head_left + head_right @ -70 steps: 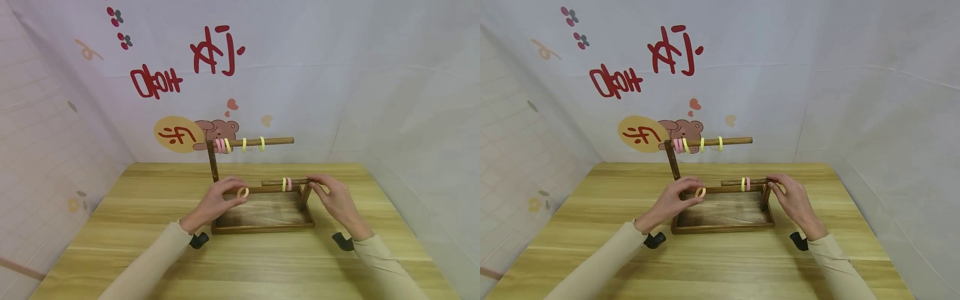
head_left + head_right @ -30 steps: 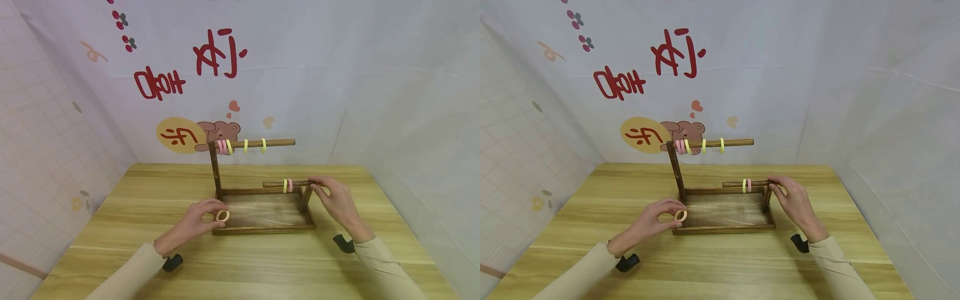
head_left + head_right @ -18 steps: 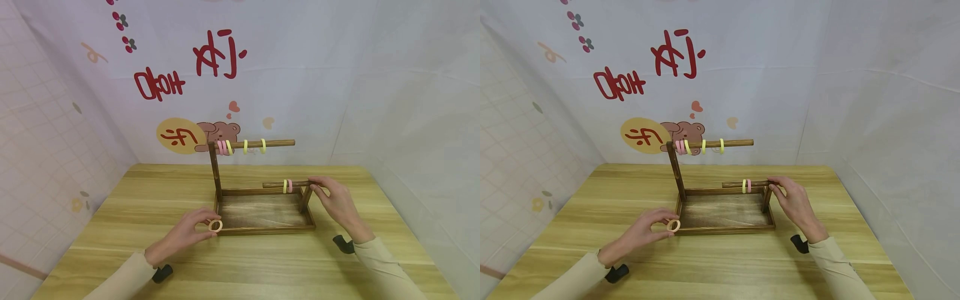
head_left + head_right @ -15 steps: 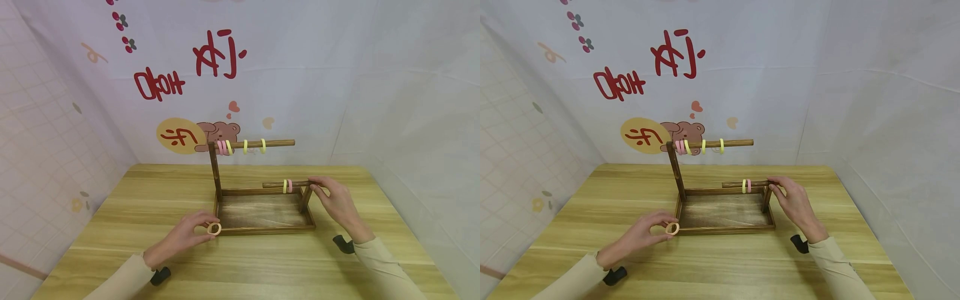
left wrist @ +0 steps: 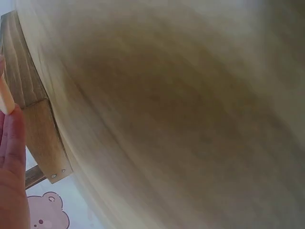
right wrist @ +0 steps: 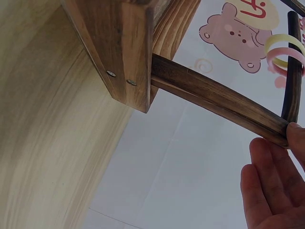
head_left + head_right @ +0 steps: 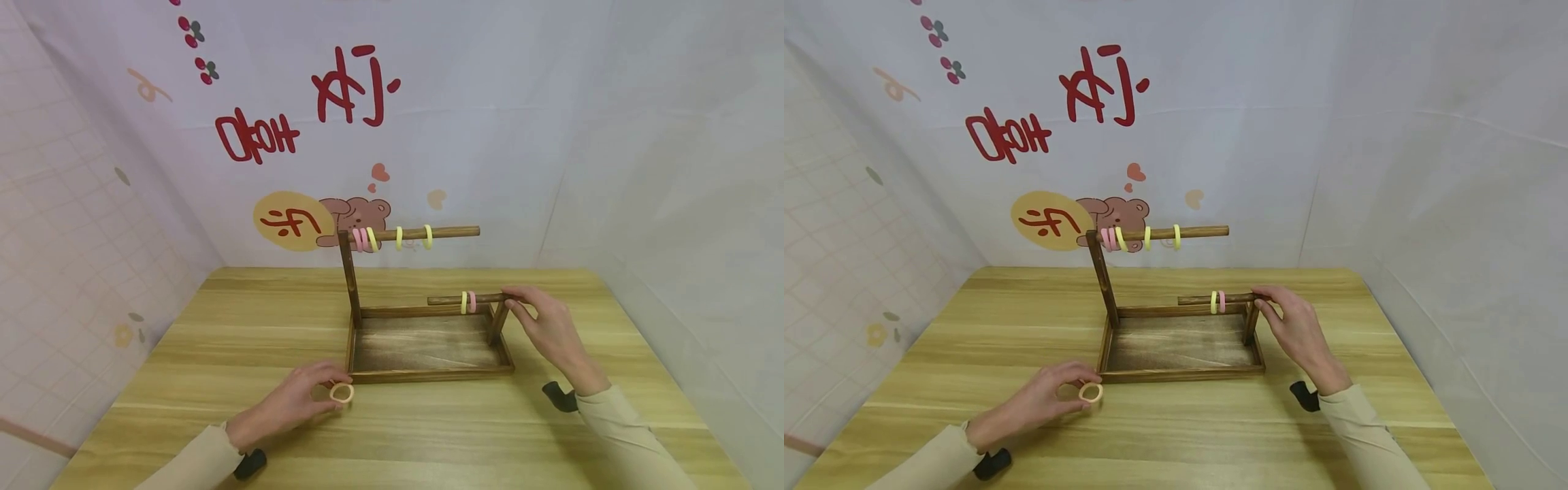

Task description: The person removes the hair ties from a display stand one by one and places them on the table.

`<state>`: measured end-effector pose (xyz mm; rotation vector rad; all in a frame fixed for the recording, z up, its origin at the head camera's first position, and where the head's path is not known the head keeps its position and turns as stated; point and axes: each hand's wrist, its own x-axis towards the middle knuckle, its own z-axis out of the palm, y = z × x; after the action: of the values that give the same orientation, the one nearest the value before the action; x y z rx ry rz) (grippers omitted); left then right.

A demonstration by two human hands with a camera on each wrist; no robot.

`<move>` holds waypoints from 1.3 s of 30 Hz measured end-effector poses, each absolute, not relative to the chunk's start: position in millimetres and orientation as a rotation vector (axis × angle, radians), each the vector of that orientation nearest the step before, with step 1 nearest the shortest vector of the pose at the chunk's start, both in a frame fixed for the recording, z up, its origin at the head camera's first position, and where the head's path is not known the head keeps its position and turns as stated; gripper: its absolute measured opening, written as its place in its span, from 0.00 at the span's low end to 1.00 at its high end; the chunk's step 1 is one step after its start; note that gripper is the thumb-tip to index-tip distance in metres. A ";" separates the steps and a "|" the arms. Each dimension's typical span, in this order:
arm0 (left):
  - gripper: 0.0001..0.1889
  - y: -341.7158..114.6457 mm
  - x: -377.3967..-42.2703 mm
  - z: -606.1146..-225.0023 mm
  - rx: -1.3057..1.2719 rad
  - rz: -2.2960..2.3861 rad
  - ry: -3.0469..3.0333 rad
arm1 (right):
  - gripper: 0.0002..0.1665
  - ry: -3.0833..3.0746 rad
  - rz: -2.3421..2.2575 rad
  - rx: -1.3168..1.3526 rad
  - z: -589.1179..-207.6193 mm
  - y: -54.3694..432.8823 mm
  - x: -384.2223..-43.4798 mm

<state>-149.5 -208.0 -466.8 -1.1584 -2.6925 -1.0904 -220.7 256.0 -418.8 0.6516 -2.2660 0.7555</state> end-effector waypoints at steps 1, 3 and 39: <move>0.22 -208.3 -149.2 -467.5 -1.163 -1.085 -2.700 | 0.19 -2.265 0.757 0.652 -418.8 256.2 -220.7; 0.21 -208.6 -149.1 -469.0 -1.180 -1.078 -2.705 | 0.19 -2.262 0.754 0.656 -418.7 256.6 -220.5; 0.15 -189.7 -154.7 -424.5 -1.217 -1.051 -2.658 | 0.19 -2.286 0.751 0.642 -418.7 257.2 -221.8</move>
<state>-154.7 -189.7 -424.5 -1.2165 -2.6585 -1.0515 -221.8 257.2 -418.7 0.6421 -2.2857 0.7505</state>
